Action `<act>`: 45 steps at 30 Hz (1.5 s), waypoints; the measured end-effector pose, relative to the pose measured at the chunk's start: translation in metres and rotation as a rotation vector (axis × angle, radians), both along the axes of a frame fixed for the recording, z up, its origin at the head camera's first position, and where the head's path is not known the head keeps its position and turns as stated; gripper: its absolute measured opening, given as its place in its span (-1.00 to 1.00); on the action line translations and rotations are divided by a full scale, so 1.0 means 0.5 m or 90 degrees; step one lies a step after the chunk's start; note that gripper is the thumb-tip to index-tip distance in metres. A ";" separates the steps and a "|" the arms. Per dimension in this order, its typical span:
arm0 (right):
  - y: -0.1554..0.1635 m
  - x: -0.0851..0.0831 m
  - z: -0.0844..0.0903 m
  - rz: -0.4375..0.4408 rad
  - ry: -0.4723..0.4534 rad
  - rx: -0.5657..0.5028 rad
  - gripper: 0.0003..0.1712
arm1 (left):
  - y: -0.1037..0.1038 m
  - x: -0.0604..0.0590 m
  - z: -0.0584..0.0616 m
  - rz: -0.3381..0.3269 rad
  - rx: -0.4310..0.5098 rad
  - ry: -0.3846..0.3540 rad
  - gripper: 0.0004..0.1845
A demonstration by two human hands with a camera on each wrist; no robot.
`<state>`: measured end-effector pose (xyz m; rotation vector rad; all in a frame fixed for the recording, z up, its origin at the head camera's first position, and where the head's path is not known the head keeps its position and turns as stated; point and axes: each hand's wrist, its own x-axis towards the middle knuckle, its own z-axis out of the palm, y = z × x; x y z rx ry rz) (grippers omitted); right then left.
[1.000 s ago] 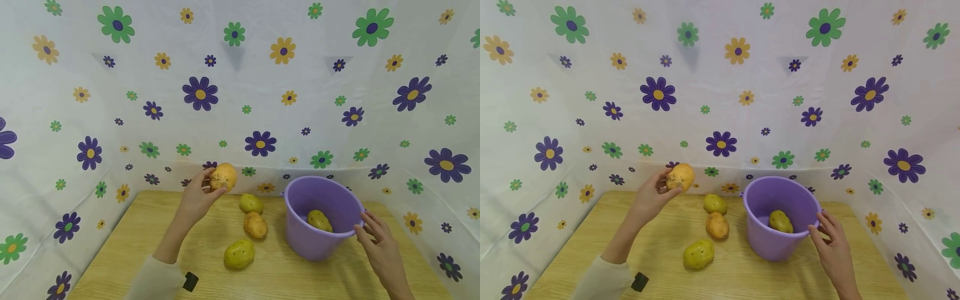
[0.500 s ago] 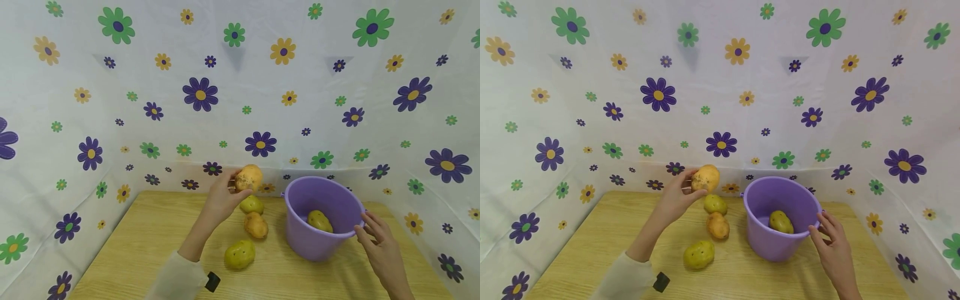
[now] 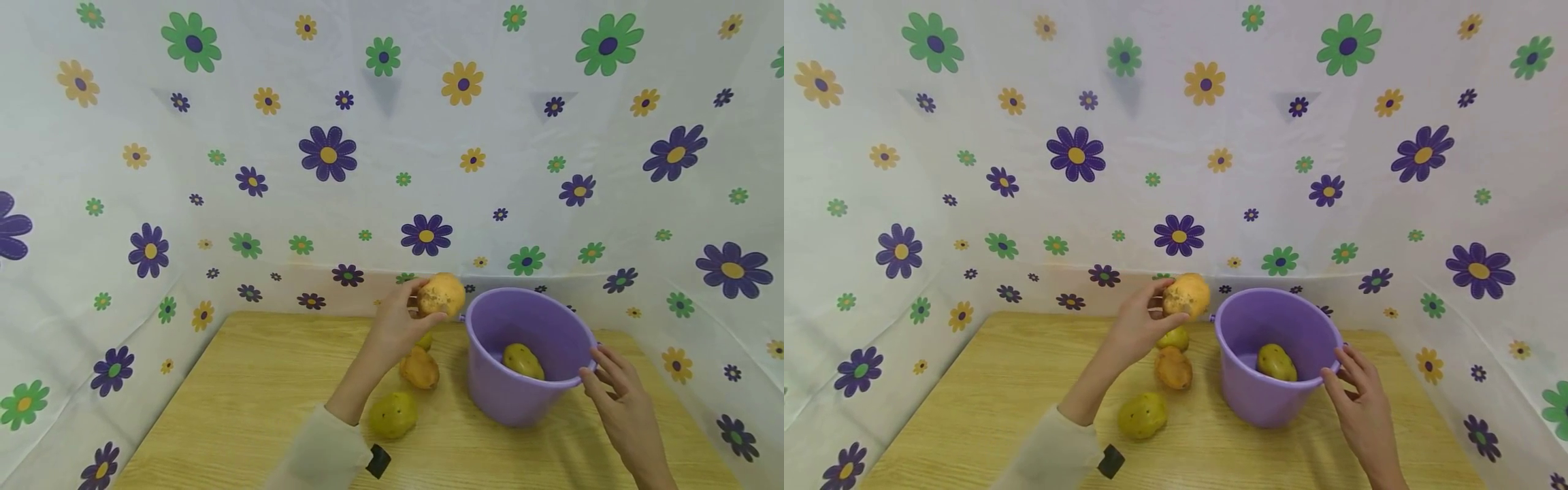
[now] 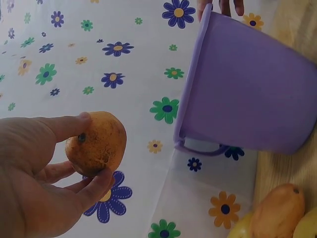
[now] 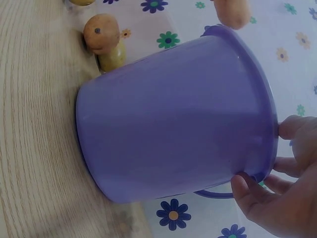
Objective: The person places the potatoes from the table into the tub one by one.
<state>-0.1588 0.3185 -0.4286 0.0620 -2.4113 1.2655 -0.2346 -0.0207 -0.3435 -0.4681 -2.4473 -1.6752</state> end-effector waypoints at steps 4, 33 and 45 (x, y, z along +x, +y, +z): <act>0.001 0.000 0.001 -0.006 -0.004 0.007 -0.39 | 0.030 0.002 0.000 -0.008 -0.015 -0.006 -0.28; 0.000 -0.001 0.005 0.001 -0.007 0.002 -0.41 | 0.187 0.019 -0.034 -0.032 -0.088 -0.043 -0.29; 0.003 0.000 0.002 0.002 -0.010 0.000 -0.39 | 0.192 0.017 -0.049 -0.020 -0.095 -0.054 -0.29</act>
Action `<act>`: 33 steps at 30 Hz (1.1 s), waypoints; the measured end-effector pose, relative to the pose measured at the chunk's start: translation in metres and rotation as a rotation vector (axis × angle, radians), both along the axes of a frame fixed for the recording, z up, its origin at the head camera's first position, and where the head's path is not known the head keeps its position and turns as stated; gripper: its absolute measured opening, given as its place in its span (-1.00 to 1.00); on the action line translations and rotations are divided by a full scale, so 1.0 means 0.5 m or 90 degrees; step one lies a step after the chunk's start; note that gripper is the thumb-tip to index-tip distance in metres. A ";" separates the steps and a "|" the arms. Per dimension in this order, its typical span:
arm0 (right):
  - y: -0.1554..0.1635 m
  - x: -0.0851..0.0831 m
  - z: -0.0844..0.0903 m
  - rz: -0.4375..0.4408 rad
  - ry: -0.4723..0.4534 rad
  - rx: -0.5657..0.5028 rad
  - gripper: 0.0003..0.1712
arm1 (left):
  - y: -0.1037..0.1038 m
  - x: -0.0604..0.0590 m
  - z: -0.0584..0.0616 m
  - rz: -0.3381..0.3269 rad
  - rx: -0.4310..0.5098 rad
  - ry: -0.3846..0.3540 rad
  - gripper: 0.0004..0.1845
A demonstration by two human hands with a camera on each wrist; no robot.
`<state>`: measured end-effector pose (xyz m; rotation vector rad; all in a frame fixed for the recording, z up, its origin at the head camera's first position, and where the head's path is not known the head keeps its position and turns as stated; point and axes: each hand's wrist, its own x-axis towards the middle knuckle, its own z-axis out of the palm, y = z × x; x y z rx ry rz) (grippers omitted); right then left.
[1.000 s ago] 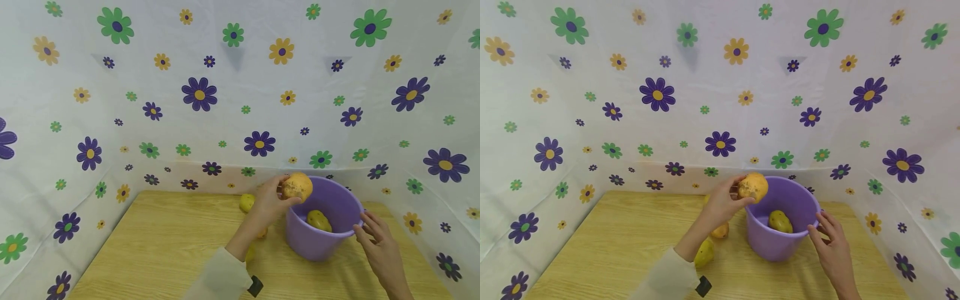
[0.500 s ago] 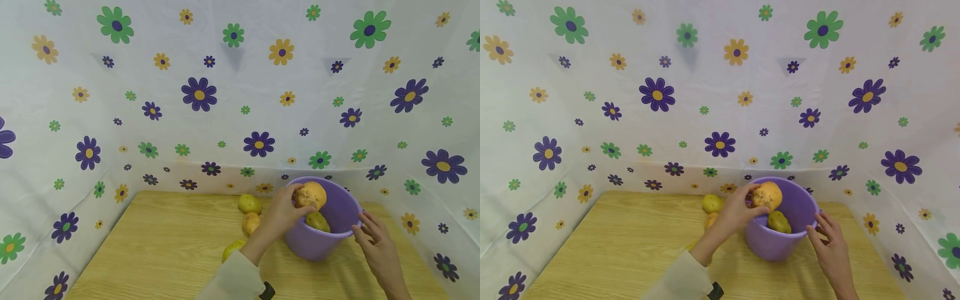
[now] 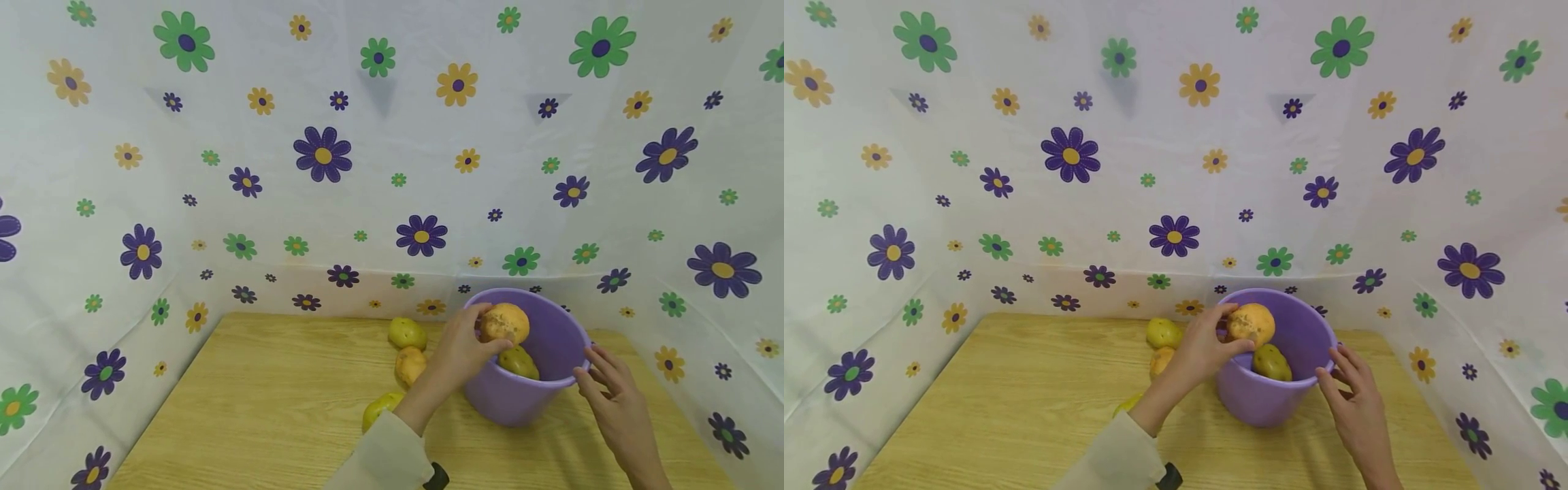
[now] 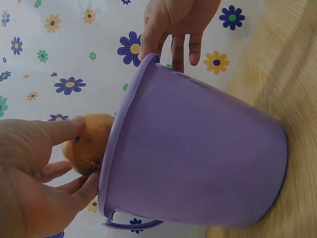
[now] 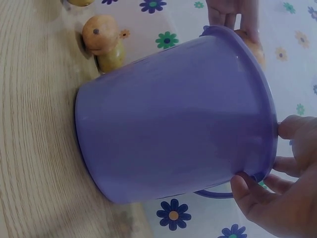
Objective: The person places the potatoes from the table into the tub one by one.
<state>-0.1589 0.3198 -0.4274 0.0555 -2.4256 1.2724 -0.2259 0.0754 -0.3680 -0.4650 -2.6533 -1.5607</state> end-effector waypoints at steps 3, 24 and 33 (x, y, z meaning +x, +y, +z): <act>0.000 -0.001 -0.002 -0.001 0.001 0.001 -0.40 | -0.003 0.002 -0.003 -0.003 0.016 -0.005 -0.31; -0.002 0.002 0.001 -0.006 0.012 0.004 -0.39 | -0.041 0.007 -0.024 0.011 0.034 0.077 -0.48; -0.002 0.002 0.000 -0.002 0.007 0.004 -0.39 | -0.076 0.011 -0.030 -0.003 0.048 0.065 -0.45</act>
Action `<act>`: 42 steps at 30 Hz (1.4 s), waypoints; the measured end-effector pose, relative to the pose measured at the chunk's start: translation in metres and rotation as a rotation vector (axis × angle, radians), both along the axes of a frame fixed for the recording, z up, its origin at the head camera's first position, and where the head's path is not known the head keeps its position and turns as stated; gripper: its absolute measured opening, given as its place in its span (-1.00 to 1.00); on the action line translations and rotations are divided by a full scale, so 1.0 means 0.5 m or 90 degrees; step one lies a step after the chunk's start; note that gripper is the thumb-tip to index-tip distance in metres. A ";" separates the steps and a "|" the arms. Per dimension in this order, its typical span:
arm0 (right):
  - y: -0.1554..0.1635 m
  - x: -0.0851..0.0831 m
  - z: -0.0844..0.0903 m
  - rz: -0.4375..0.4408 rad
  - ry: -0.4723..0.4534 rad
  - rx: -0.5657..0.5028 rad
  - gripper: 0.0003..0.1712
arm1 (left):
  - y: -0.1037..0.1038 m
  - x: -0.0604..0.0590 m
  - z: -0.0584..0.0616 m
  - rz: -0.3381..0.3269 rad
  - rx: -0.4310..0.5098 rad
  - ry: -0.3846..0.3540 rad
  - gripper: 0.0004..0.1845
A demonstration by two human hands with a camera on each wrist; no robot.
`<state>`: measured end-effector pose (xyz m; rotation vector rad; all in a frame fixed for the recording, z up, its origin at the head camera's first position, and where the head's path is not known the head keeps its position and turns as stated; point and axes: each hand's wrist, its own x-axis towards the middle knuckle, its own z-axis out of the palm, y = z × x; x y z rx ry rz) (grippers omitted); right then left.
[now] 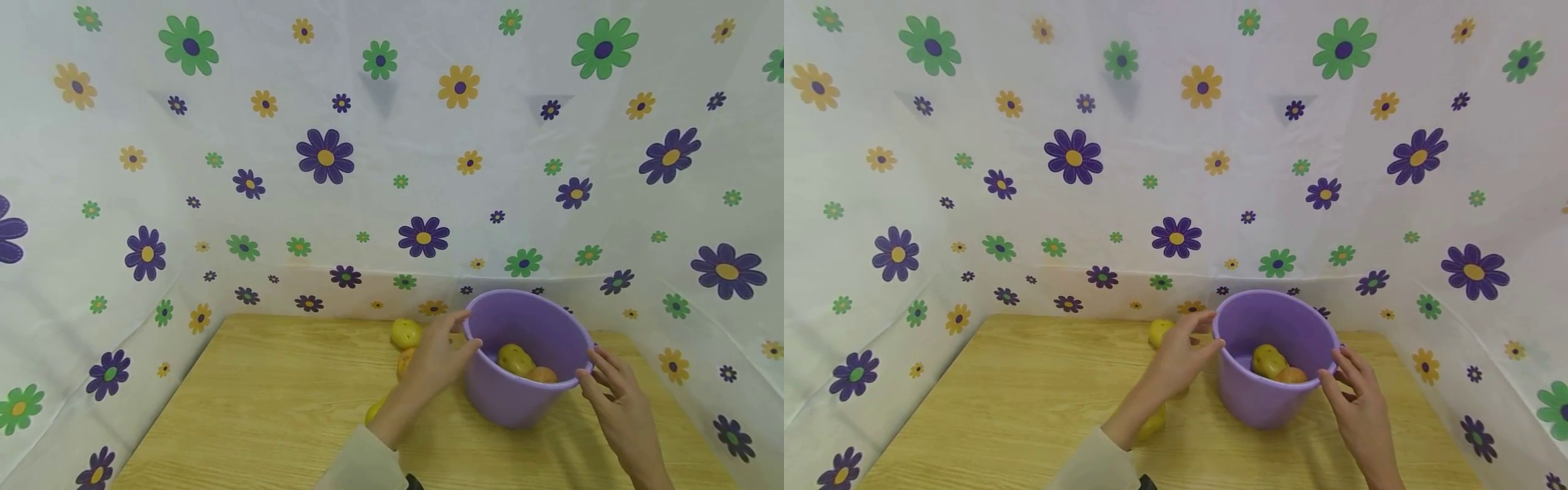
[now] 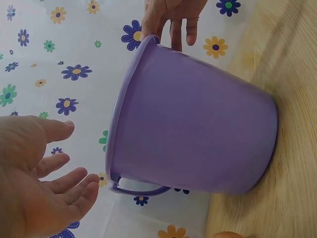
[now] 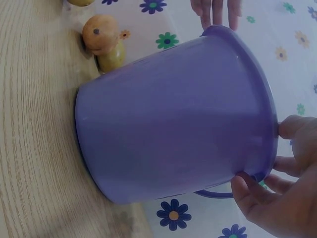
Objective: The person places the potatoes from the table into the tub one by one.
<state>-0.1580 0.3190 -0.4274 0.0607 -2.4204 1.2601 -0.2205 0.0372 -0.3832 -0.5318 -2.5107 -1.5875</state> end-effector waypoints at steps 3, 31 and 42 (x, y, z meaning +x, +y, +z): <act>0.000 0.000 0.001 0.002 -0.002 -0.003 -0.38 | -0.015 0.003 -0.001 0.003 0.002 0.004 -0.45; 0.004 0.001 -0.002 0.007 -0.020 0.004 -0.37 | -0.182 0.030 -0.024 0.054 0.000 0.004 -0.45; 0.004 0.002 -0.002 0.010 -0.007 0.000 -0.36 | -0.238 0.039 -0.050 0.091 -0.017 0.022 -0.48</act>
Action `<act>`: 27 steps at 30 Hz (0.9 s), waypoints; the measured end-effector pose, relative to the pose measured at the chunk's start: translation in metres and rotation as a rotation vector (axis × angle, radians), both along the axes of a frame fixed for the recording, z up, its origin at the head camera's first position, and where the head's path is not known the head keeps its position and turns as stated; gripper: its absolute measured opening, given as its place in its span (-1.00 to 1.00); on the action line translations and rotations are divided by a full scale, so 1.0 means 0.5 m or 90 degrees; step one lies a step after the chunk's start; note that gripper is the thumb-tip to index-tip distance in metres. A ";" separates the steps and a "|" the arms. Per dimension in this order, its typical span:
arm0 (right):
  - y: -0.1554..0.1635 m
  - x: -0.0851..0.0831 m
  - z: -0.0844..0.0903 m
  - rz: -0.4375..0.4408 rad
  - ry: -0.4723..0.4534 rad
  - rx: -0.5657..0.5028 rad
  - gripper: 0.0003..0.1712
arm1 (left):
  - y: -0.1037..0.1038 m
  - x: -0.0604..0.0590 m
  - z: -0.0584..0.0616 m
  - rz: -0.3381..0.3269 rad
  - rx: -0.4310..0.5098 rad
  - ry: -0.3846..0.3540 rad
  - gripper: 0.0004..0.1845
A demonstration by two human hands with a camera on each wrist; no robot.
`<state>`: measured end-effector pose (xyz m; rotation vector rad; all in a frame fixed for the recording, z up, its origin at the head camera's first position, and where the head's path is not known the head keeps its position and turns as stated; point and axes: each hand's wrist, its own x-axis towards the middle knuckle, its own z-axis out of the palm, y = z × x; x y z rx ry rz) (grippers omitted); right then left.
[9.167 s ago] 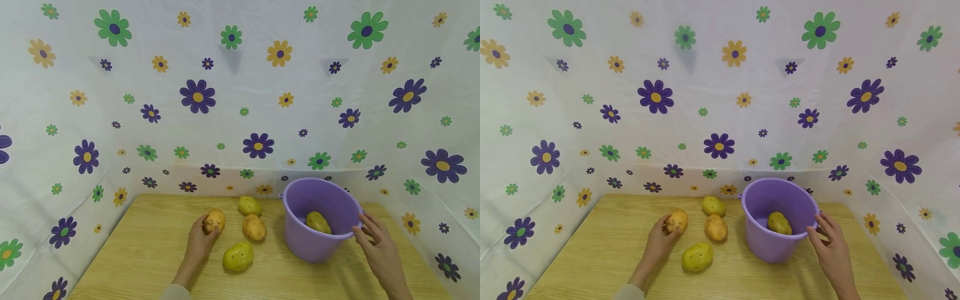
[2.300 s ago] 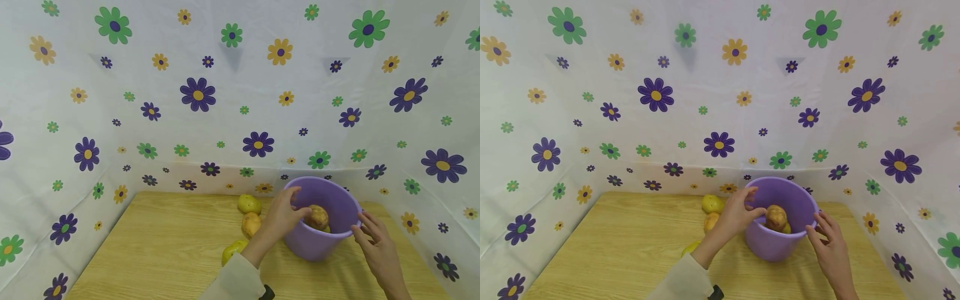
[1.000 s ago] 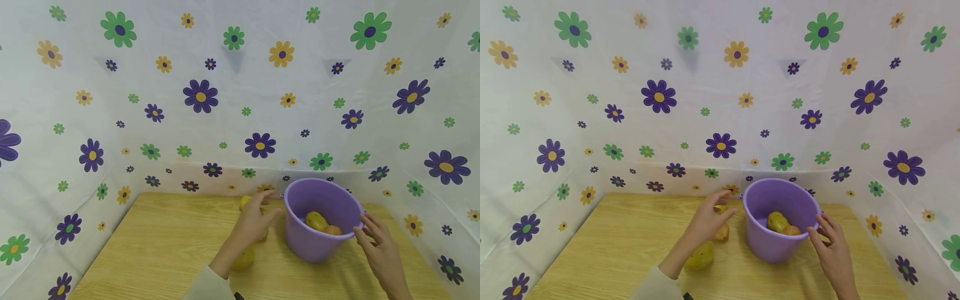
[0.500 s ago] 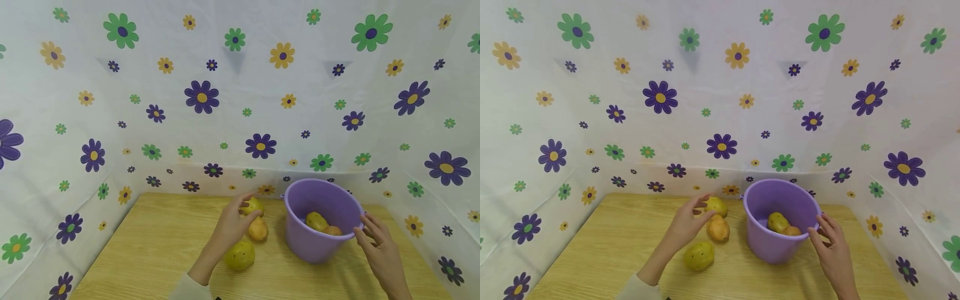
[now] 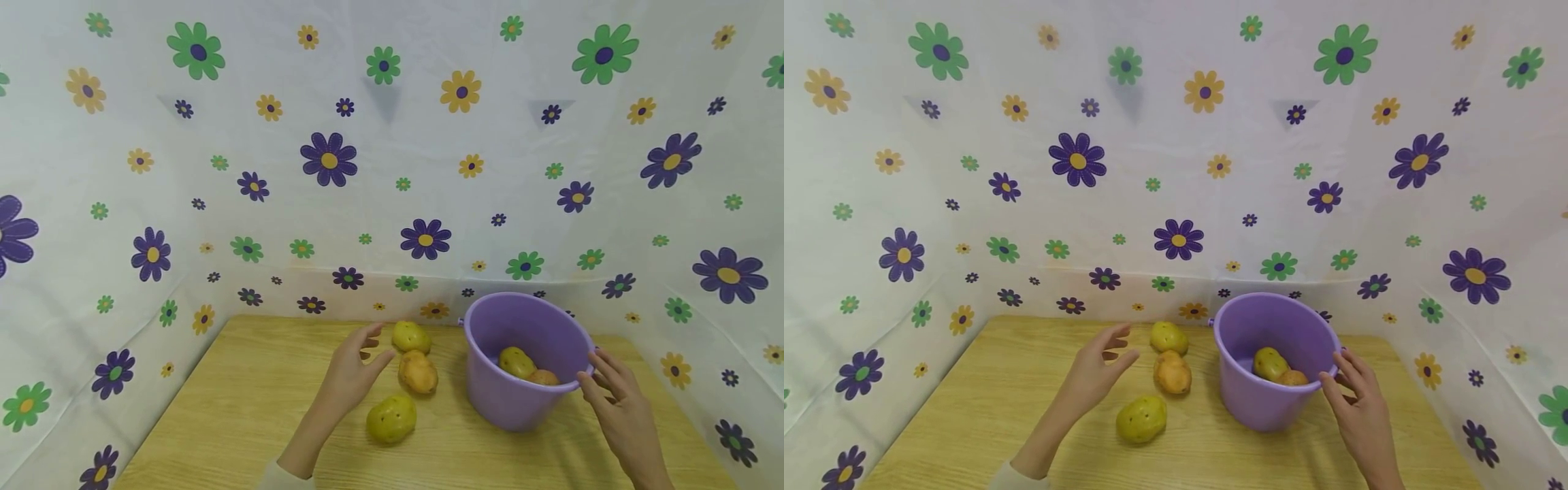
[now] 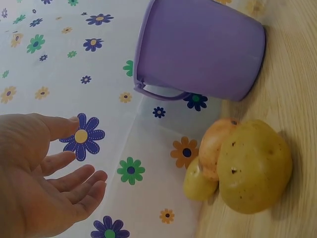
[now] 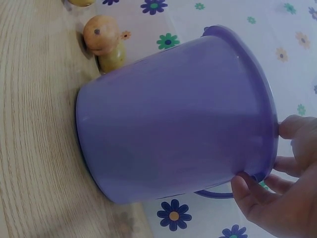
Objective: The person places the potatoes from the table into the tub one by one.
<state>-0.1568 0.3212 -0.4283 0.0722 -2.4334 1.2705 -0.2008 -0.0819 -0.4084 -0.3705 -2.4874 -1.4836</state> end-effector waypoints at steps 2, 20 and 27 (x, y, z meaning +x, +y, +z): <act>0.000 0.000 -0.001 0.001 0.001 -0.002 -0.36 | -0.008 0.002 -0.004 0.005 0.002 -0.001 -0.48; -0.002 -0.003 0.000 -0.006 -0.006 -0.001 -0.37 | -0.045 0.031 -0.037 0.012 -0.024 -0.029 -0.44; -0.001 -0.003 0.001 -0.006 -0.014 -0.006 -0.36 | -0.050 0.038 -0.074 0.003 -0.031 -0.062 -0.42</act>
